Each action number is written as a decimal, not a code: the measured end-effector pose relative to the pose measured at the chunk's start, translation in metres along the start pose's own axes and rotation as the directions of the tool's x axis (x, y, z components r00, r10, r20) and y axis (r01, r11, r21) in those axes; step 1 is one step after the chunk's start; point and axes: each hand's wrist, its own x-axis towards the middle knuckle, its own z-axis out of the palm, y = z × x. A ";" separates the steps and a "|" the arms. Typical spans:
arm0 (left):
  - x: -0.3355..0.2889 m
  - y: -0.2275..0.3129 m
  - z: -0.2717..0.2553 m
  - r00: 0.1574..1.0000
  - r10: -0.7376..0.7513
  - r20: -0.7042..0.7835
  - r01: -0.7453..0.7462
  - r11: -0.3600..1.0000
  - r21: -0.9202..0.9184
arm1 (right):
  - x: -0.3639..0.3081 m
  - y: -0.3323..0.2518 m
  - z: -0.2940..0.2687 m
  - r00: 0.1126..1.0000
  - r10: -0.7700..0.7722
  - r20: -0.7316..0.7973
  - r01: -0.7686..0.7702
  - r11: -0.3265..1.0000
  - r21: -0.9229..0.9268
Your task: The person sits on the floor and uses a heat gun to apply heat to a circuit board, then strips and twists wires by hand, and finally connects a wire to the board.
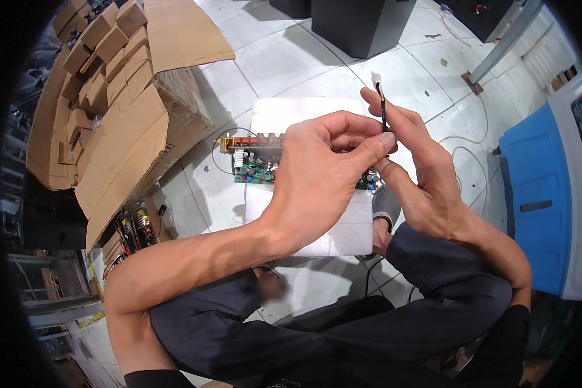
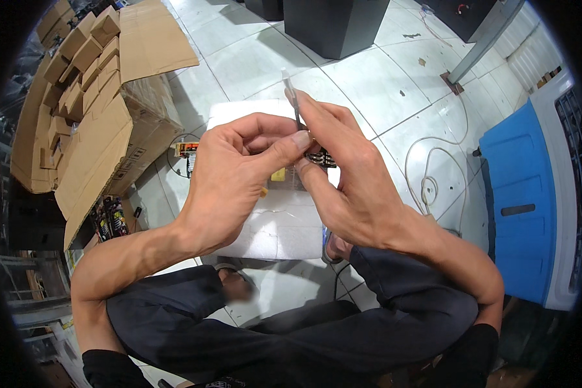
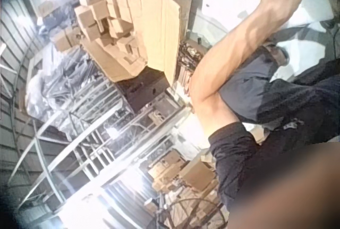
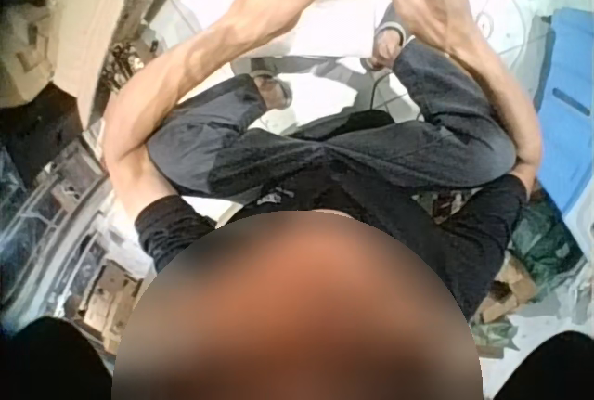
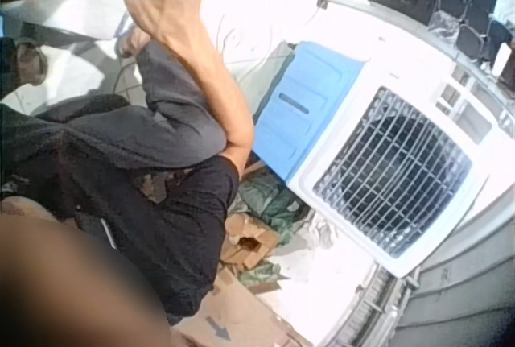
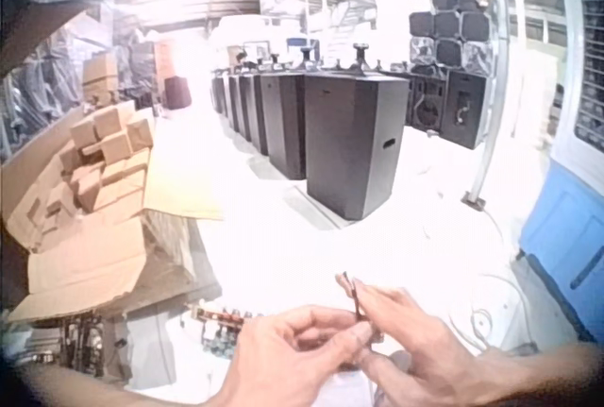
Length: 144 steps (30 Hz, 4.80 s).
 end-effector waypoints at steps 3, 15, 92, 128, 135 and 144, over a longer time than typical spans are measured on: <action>-0.001 -0.001 -0.001 1.000 0.028 -0.001 -0.028 1.000 0.008 | 0.000 0.002 -0.001 1.000 -0.018 -0.001 0.018 1.000 0.000; -0.004 0.000 -0.010 1.000 0.014 -0.027 -0.011 0.993 0.114 | -0.001 0.001 -0.006 0.978 0.132 0.163 -0.168 0.960 0.226; -0.007 -0.004 -0.008 0.996 -0.094 0.005 0.094 0.995 0.045 | 0.001 0.000 0.002 0.968 0.203 -0.150 -0.182 0.972 0.147; -0.009 -0.005 -0.013 0.996 -0.085 0.040 0.082 0.995 0.063 | 0.003 0.011 -0.004 0.957 0.288 0.034 -0.281 0.893 0.351; -0.010 -0.002 -0.012 0.995 -0.085 0.048 0.082 0.995 0.061 | 0.004 0.011 -0.005 0.950 0.313 0.005 -0.295 0.890 0.349; -0.010 -0.003 -0.011 0.998 -0.047 0.036 0.046 0.998 0.038 | 0.004 0.011 -0.007 0.930 0.366 0.035 -0.348 0.845 0.406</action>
